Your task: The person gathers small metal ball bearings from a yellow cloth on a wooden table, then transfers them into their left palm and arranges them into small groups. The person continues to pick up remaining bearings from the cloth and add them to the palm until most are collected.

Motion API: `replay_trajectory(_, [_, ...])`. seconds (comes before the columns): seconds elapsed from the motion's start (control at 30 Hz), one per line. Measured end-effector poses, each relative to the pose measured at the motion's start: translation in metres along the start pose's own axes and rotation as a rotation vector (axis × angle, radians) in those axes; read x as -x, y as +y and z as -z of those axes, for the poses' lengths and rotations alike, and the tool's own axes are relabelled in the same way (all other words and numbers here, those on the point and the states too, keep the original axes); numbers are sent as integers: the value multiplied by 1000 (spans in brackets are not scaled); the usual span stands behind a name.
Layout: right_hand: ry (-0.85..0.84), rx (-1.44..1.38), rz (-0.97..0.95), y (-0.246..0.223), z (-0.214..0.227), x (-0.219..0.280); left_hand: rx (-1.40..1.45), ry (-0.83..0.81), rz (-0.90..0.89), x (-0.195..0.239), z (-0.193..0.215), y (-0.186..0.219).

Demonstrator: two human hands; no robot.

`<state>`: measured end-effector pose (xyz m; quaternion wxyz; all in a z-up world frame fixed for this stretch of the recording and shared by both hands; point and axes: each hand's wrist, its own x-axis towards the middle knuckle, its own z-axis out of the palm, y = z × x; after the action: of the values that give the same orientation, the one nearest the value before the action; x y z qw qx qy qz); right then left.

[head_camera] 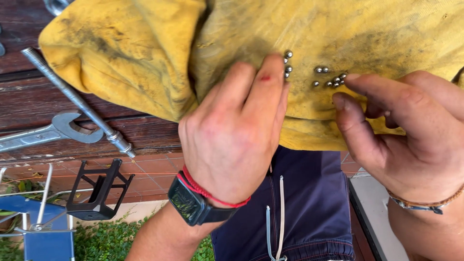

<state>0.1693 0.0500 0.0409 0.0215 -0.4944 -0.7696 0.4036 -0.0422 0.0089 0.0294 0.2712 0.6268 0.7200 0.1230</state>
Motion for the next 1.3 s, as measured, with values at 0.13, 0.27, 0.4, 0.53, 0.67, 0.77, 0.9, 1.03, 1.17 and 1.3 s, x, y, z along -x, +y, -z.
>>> replay_trajectory(0.13, [15, 43, 106, 6, 2, 3, -2, -42, -44, -9, -1, 2])
replay_trajectory(0.27, [33, 20, 102, 9, 2, 0, 41, -62, -46, -15, 1, 2])
replay_trajectory(0.4, [13, 33, 221, 14, 5, -12, 75, -102, -65, -17, 6, 2])
replay_trajectory(0.53, [-21, 76, 326, 10, 6, -28, 58, -93, -67, -15, 9, 2])
replay_trajectory(0.67, [-44, 70, 367, 7, 1, -39, 46, -34, -86, -7, 13, -6])
replay_trajectory(0.77, [-68, 32, 399, 5, -5, -42, 69, 14, -66, -1, 19, -13])
replay_trajectory(0.9, [-109, -3, 363, 2, -10, -44, 60, -15, -63, 3, 23, -16])
replay_trajectory(1.03, [-125, 41, 362, 5, -17, -42, -59, -18, -41, 6, 20, -16])
replay_trajectory(1.17, [-124, 39, 324, 11, -22, -33, -102, -104, 19, 3, 18, -14])
replay_trajectory(1.3, [-101, 41, 229, 19, -21, -22, -97, -121, 39, -5, 12, -13])
